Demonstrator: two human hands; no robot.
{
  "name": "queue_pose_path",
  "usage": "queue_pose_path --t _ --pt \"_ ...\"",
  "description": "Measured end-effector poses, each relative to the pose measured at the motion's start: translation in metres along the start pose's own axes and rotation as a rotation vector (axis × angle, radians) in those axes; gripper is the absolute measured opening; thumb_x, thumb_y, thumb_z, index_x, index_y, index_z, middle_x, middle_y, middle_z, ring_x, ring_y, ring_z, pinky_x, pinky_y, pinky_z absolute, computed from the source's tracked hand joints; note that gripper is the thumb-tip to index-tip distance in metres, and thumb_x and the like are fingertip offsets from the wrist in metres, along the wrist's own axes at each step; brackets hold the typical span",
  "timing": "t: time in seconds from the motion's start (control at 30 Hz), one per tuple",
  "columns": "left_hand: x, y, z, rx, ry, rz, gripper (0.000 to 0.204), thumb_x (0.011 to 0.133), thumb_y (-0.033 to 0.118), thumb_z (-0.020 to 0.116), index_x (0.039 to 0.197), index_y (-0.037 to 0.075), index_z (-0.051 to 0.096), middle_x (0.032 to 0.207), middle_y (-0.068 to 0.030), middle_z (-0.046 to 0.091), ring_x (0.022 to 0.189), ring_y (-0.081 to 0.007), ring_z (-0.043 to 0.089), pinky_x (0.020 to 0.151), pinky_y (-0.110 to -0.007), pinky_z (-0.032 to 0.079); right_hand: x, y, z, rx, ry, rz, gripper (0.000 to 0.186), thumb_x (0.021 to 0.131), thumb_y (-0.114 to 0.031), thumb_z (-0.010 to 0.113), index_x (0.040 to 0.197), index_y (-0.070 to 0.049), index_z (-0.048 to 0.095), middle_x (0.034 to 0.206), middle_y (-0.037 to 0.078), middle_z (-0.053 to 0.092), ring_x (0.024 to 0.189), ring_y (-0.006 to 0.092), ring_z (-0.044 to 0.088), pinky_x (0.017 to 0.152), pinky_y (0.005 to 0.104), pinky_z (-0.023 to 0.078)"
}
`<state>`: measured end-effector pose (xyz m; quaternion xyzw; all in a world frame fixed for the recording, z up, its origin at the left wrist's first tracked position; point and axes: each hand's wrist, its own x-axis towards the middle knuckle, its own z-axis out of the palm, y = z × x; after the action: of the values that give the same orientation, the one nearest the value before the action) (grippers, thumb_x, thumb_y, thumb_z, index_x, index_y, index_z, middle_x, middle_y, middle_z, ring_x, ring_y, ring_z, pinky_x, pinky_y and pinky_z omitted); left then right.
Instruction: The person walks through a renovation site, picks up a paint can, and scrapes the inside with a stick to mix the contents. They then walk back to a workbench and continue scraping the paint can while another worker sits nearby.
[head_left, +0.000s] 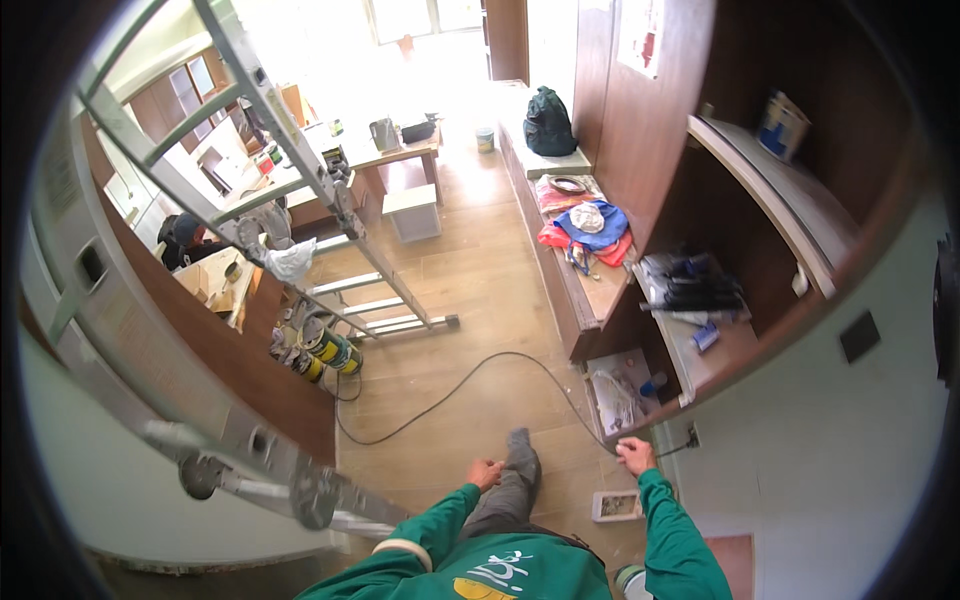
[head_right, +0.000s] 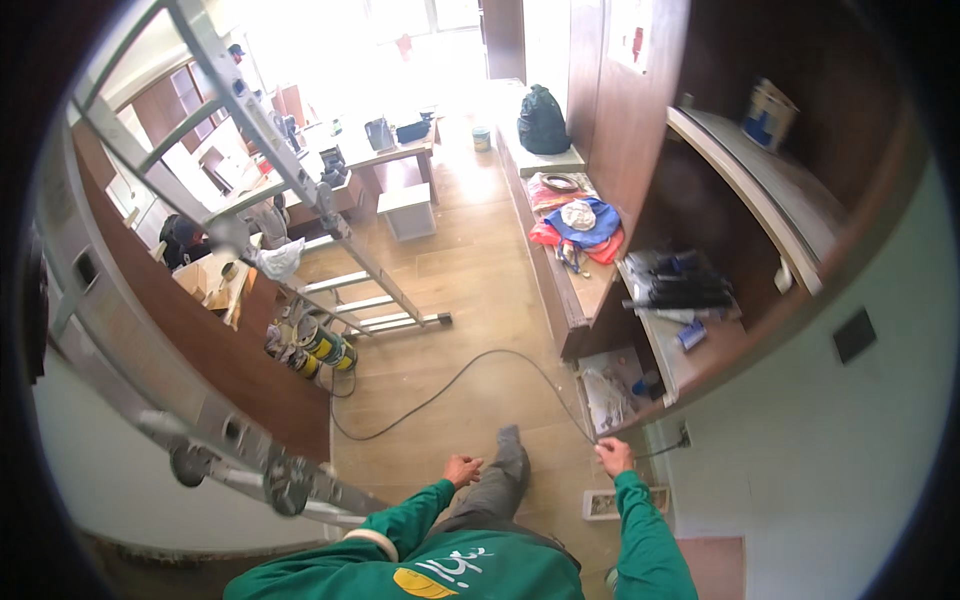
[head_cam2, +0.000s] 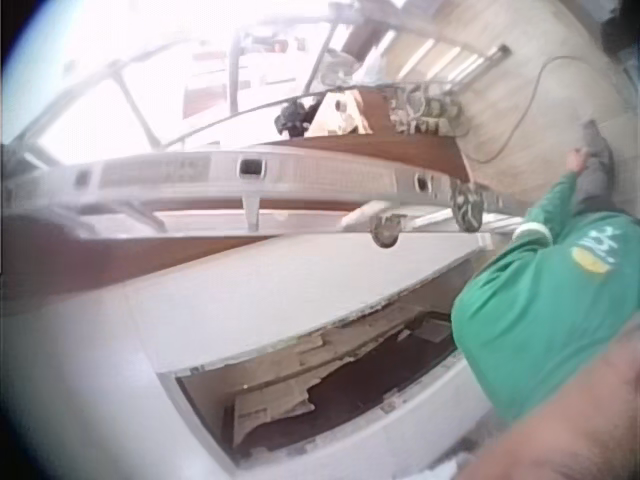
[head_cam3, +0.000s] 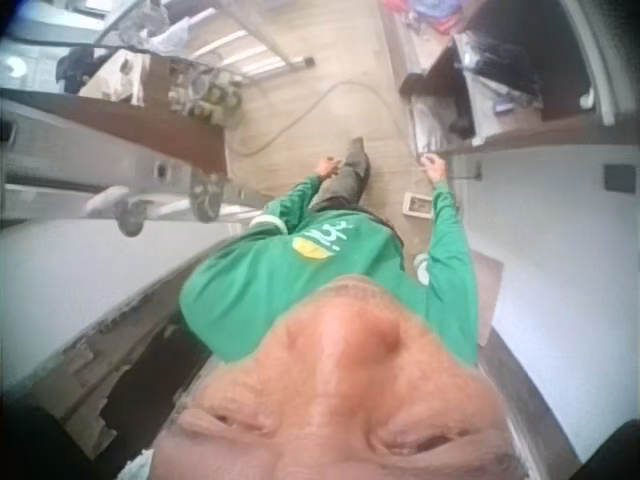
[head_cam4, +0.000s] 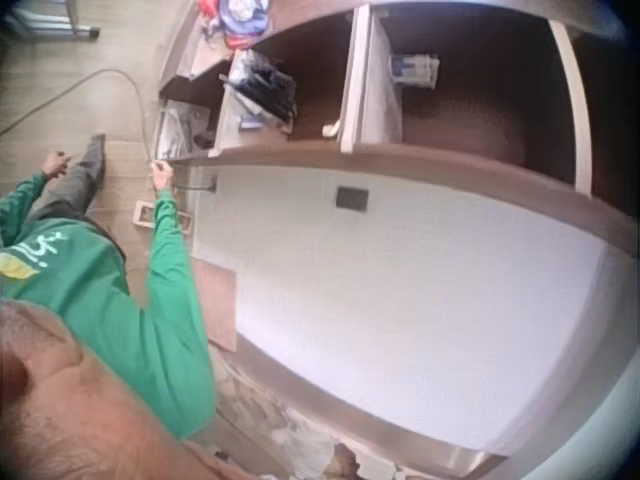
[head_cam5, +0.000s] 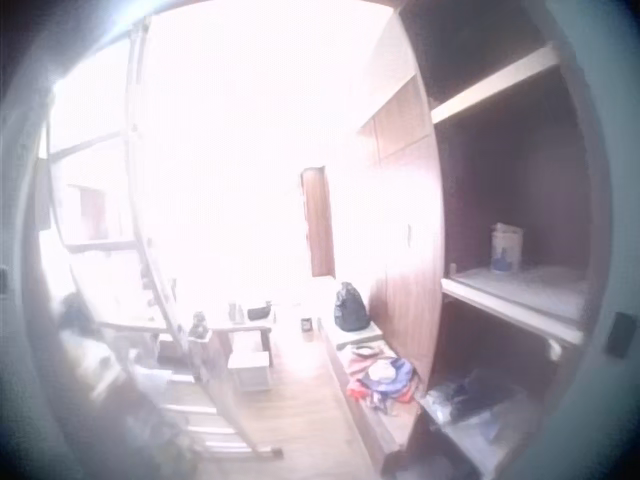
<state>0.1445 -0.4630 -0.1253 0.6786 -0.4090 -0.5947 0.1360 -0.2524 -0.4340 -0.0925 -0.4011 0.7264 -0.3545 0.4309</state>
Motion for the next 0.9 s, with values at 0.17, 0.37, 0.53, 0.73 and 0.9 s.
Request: queue_pose_path --t 0.17,0.37,0.53,0.73,0.9 --pt "0.166 0.034 -0.055 0.476 0.089 -0.094 0.047 0.088 0.042 0.062 0.082 -0.004 0.071 0.070 -0.0134 0.070 0.064 -0.0217 0.070 0.057 -0.034 0.056 0.130 -0.099 0.046 -0.078 -0.128 -0.137 0.025 0.083 -0.015 0.069 0.103 0.001 0.068 0.078 0.009 0.071 0.068 0.0153 0.069 0.065 0.0292 0.054" --pt "0.240 0.260 -0.133 -0.047 0.049 -0.054 0.045 0.088 0.040 0.064 0.095 -0.004 0.069 0.079 -0.0133 0.071 0.069 -0.0212 0.070 0.058 -0.034 0.055 0.222 0.000 0.028 -0.691 -0.561 0.118 0.014 0.079 -0.015 0.069 0.082 -0.001 0.070 0.071 0.013 0.068 0.057 0.0200 0.066 0.049 0.0355 0.051" --pt "0.295 0.400 -0.229 -0.235 0.107 0.176 0.044 0.088 0.037 0.066 0.107 -0.003 0.066 0.092 -0.0131 0.071 0.078 -0.0195 0.071 0.061 -0.030 0.054 0.313 0.032 0.049 -1.170 -0.759 0.251 0.033 0.086 -0.035 0.054 0.105 -0.014 0.072 0.108 0.012 0.070 0.104 0.0271 0.066 0.089 0.0427 0.051" --pt "0.449 0.379 -0.311 -0.490 0.374 0.033 0.035 0.084 0.029 0.071 0.092 -0.004 0.066 0.078 -0.0122 0.067 0.065 -0.0198 0.067 0.054 -0.033 0.055 0.546 -0.124 0.125 -0.711 -0.511 0.329 0.026 0.082 -0.031 0.060 0.084 -0.008 0.073 0.089 0.010 0.072 0.079 0.0240 0.070 0.070 0.0387 0.055" --pt "0.505 0.327 -0.337 -0.523 0.482 -0.605 0.031 0.087 0.022 0.067 0.103 -0.004 0.065 0.091 -0.0213 0.070 0.072 -0.0320 0.071 0.059 -0.044 0.059 0.855 -0.276 0.199 -0.585 -0.531 0.311 0.022 0.084 -0.020 0.062 0.071 -0.004 0.069 0.058 0.012 0.063 0.047 0.0208 0.062 0.043 0.0357 0.051"
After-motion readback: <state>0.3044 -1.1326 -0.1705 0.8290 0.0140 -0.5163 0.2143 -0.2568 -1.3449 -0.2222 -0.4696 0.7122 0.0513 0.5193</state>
